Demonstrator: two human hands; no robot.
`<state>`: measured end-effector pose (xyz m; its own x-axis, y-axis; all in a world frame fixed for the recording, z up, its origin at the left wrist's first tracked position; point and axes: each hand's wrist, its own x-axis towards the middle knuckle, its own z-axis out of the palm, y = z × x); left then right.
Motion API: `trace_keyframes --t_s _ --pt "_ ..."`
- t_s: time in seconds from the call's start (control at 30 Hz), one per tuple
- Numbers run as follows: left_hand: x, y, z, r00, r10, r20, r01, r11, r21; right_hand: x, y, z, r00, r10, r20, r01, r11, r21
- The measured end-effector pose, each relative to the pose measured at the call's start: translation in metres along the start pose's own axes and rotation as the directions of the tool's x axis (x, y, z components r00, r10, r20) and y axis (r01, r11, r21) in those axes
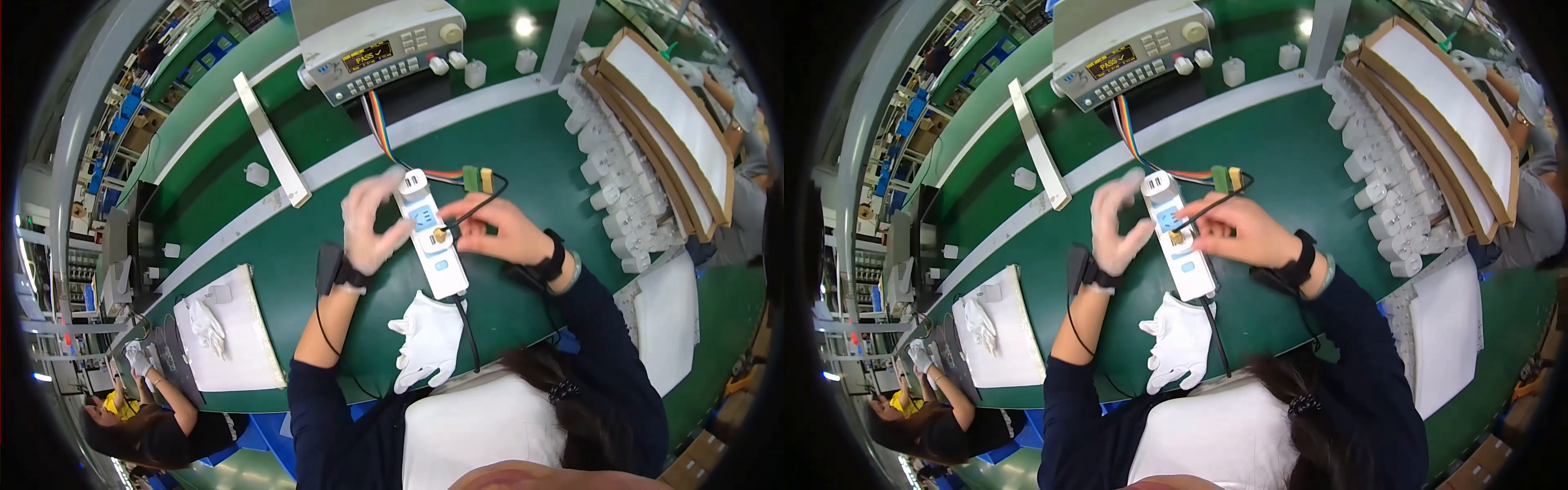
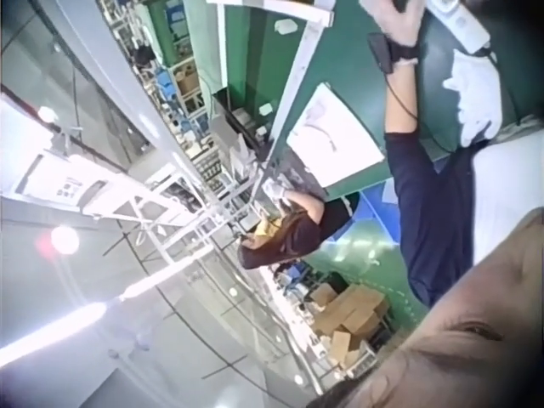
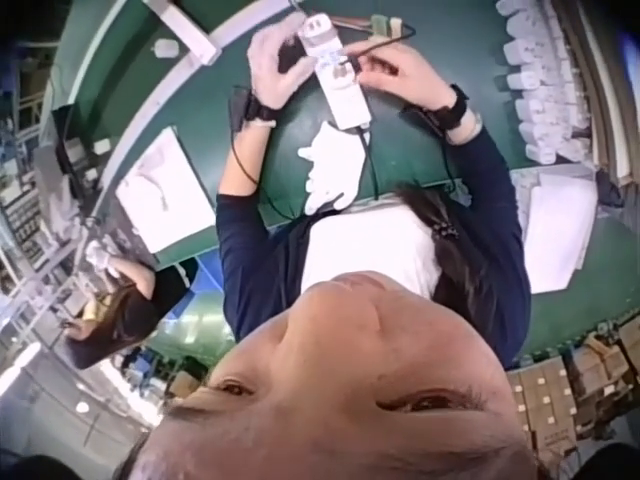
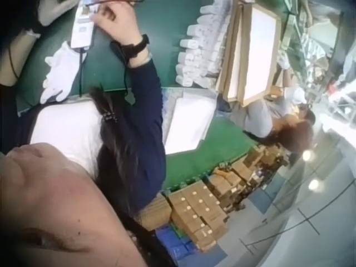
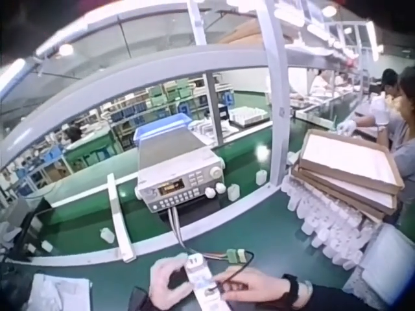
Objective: The person tests power adapters by plugging them into a power strip and touching them with a probe before removing and adjusting a glove.
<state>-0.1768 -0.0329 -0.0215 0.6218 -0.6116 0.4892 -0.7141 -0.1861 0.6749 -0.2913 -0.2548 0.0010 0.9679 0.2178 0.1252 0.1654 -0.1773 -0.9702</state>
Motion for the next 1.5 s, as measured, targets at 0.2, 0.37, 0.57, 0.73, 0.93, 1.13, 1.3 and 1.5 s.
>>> trace_keyframes --t_s 0.2,0.37,0.57,0.73,0.93,1.13,1.3,1.5 --pt "-0.019 0.026 0.020 0.990 0.046 0.136 -0.038 0.997 -0.061 0.009 -0.007 0.017 0.933 -0.361 -0.013 0.326 0.856 -0.401" --pt "-0.016 0.014 0.032 0.977 0.086 0.193 -0.065 0.992 -0.109 0.036 -0.021 0.008 0.912 -0.345 -0.223 0.327 0.938 -0.117" --pt "-0.013 0.018 0.029 0.976 0.123 0.179 -0.096 0.983 -0.154 0.078 0.007 0.008 0.957 -0.111 -0.270 0.091 0.992 -0.084" --pt "-0.022 0.017 0.027 0.977 0.067 0.202 -0.032 0.984 -0.173 0.078 0.021 0.013 0.940 -0.241 -0.241 0.111 0.885 -0.453" --pt "0.007 0.012 -0.009 0.962 -0.227 -0.153 0.155 0.912 -0.379 0.068 0.033 0.011 0.913 -0.362 -0.187 0.282 0.893 -0.352" --pt "0.082 -0.112 -0.070 0.966 -0.229 -0.122 0.251 0.946 0.207 0.032 0.043 0.009 0.970 0.044 -0.240 -0.022 0.995 0.093" --pt "0.099 -0.138 -0.077 0.952 -0.296 0.077 0.169 0.718 0.675 0.023 0.059 0.001 0.949 0.234 -0.211 -0.145 0.918 0.369" --pt "0.058 -0.199 -0.153 0.921 -0.361 -0.148 0.226 0.184 0.956 0.022 0.056 -0.002 0.941 0.270 -0.203 -0.146 0.867 0.477"
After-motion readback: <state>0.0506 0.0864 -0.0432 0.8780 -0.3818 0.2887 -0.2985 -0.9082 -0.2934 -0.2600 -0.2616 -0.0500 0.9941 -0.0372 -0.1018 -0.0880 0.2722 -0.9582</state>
